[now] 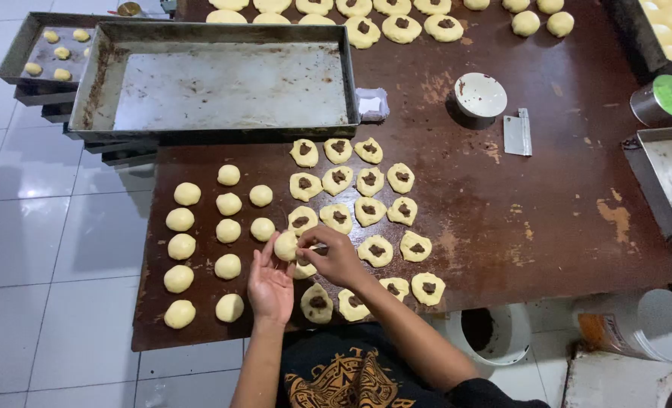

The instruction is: Filling dough balls with chocolate paste and sealing them.

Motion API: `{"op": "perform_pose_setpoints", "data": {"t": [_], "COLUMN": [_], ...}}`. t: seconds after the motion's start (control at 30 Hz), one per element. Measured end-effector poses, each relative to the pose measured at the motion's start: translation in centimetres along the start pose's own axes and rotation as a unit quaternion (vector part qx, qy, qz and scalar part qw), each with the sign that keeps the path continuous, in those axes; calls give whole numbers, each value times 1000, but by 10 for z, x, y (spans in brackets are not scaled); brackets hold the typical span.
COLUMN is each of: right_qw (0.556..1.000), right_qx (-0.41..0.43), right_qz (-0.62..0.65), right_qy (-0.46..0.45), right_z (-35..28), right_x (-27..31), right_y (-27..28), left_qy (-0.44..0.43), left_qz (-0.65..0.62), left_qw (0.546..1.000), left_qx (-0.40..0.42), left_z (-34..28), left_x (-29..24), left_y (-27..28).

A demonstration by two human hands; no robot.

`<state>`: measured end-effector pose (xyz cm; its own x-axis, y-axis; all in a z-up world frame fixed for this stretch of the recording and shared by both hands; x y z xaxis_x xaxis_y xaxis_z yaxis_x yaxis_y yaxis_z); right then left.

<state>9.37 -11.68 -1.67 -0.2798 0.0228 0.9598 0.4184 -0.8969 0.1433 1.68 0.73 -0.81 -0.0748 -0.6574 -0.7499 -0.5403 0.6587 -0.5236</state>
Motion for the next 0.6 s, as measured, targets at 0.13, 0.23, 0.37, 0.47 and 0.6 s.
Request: {"op": "perform_pose_setpoints", "data": {"t": [0.13,0.23,0.37,0.47,0.6], "right_qw": [988,983,996,993,983], "right_qx": [11,-7,-20,-1,19], "right_qz": [118,137,71,-59,-72], "right_qy": [-102,-126,-40,101,166], "right_z": [-1,-2,-1,-3,-3], "right_x": [3,1,-20,-15,-3], "right_y": [13,19,19,22,29], "left_qy": [-6,-15,-33,-24,-41], "left_qz": [42,50,4,-17,87], "left_qw": [999,997,998,999,995], "left_qx": [32,49,51,24,11], "left_z": [-3,-1,14,13,-3], "left_x": [7,9,34,37,19], "left_y": [-3,-8,3,1,-16]}}
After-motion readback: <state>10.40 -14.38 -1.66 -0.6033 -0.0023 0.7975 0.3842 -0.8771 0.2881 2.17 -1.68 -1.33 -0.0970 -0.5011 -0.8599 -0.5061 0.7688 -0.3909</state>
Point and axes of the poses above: each hand's wrist, its own z-axis towards the middle knuckle, its own y-axis out of the back of the hand, x = y × z, the point moved 2 cm from there along z, towards the middle knuckle, and after that the axes turned 8 degrees about z, right-handed, at the moved point
